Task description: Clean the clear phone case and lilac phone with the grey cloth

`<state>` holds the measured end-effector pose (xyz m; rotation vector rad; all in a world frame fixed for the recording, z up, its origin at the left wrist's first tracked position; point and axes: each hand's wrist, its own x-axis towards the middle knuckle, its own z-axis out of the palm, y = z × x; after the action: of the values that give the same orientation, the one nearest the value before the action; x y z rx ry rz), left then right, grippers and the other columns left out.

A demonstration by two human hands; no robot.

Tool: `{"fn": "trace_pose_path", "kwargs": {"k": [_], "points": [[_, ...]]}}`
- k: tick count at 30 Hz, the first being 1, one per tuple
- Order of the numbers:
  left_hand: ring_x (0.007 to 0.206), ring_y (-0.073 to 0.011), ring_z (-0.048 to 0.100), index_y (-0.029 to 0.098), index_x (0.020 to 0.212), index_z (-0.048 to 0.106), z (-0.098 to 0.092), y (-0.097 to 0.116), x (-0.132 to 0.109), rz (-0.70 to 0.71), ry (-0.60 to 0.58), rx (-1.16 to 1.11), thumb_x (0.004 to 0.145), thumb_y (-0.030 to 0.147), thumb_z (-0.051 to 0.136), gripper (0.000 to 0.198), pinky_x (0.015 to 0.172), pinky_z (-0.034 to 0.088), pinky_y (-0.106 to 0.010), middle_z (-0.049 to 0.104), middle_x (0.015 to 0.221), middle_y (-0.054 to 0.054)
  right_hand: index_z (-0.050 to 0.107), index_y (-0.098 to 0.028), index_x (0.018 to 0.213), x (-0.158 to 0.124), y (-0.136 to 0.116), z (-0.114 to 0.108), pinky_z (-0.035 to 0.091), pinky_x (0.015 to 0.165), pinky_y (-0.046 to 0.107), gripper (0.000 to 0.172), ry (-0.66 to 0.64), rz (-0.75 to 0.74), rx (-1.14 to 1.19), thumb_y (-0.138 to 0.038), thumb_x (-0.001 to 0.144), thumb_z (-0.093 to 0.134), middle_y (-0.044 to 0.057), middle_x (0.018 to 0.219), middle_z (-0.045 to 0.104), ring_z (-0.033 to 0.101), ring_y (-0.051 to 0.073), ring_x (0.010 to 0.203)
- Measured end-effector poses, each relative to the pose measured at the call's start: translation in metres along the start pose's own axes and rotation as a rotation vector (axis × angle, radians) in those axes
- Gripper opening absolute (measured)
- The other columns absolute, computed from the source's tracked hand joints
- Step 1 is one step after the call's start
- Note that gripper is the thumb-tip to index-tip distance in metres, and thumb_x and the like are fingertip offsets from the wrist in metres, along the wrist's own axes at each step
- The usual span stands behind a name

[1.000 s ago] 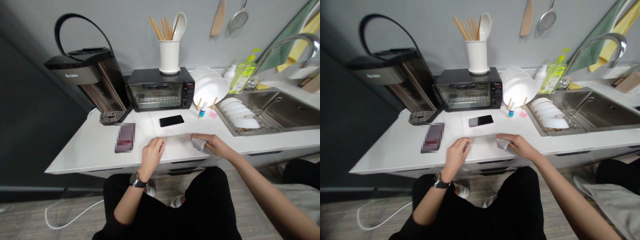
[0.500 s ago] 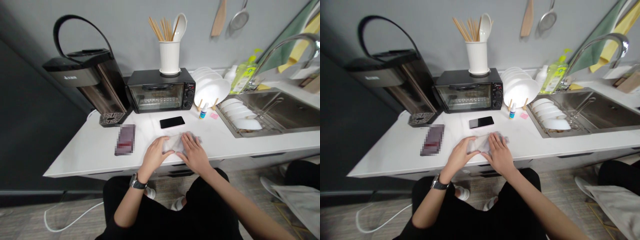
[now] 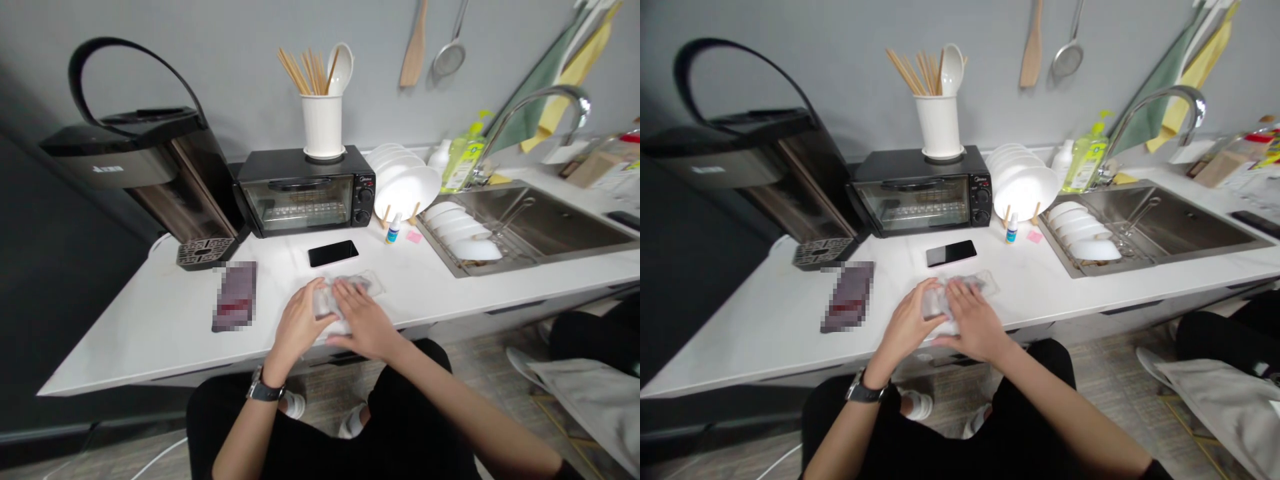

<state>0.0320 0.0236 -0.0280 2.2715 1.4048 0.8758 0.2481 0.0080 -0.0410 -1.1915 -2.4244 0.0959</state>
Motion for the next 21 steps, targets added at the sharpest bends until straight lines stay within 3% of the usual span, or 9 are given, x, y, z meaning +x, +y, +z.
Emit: {"fn": "trace_pose_path", "kwargs": {"k": [3,5,8,11,14,18,21], "points": [[0.130,-0.0309,0.065,0.026,0.145,0.043,-0.002,0.000,-0.001,-0.013,0.003,0.018,0.082,0.025,0.084,0.075,0.110,0.053,-0.048,0.064,0.144,-0.010,0.030,-0.009,0.165,0.005,-0.001,-0.002,0.031,0.128,0.056,0.098,-0.058,-0.076,0.055,-0.073,0.096,0.054,0.023,0.166,0.039,0.035,0.034,0.157],[0.129,-0.0316,0.065,0.027,0.146,0.041,-0.002,0.001,-0.001,-0.016,0.008,0.025,0.082,0.032,0.086,0.078,0.109,0.053,-0.049,0.065,0.142,-0.010,0.035,-0.007,0.163,0.004,0.011,-0.008,0.031,0.127,0.059,0.087,-0.023,0.059,-0.015,-0.066,0.101,0.052,0.025,0.163,0.043,0.038,0.036,0.155],[0.130,-0.0329,0.064,0.027,0.148,0.040,0.001,0.002,0.001,-0.005,-0.005,0.044,0.080,0.038,0.088,0.084,0.111,0.051,-0.051,0.066,0.140,-0.009,0.038,0.000,0.160,-0.002,0.020,-0.010,0.029,0.125,0.066,0.092,0.069,0.265,-0.119,-0.067,0.099,0.055,0.031,0.163,0.039,0.035,0.044,0.155],[0.131,-0.0331,0.063,0.027,0.148,0.040,0.003,0.003,0.003,-0.003,-0.020,0.059,0.081,0.032,0.087,0.082,0.112,0.050,-0.051,0.065,0.142,-0.009,0.038,-0.001,0.160,-0.002,0.003,-0.003,0.028,0.127,0.062,0.102,0.042,0.134,-0.039,-0.076,0.094,0.055,0.028,0.166,0.036,0.033,0.041,0.157],[0.129,-0.0316,0.064,0.027,0.149,0.039,0.003,0.003,0.002,-0.007,-0.023,0.046,0.083,0.025,0.084,0.080,0.111,0.051,-0.049,0.065,0.141,-0.010,0.040,-0.007,0.161,0.001,-0.006,-0.002,0.030,0.129,0.054,0.096,-0.031,-0.025,0.058,-0.076,0.096,0.052,0.022,0.165,0.041,0.038,0.033,0.156],[0.127,-0.0331,0.065,0.027,0.148,0.041,0.003,0.003,0.003,0.004,-0.005,0.054,0.081,0.036,0.086,0.081,0.109,0.053,-0.051,0.067,0.138,-0.009,0.043,-0.008,0.160,-0.003,0.014,-0.012,0.030,0.126,0.063,0.079,0.063,0.235,-0.061,-0.062,0.103,0.050,0.025,0.161,0.046,0.041,0.038,0.153],[0.127,-0.0341,0.065,0.028,0.149,0.041,0.004,0.001,0.004,0.029,-0.008,0.062,0.081,0.030,0.085,0.082,0.109,0.052,-0.052,0.068,0.136,-0.008,0.042,-0.005,0.159,-0.004,0.007,-0.009,0.028,0.126,0.065,0.087,0.109,0.270,-0.072,-0.067,0.099,0.056,0.028,0.161,0.045,0.040,0.042,0.153]]}}
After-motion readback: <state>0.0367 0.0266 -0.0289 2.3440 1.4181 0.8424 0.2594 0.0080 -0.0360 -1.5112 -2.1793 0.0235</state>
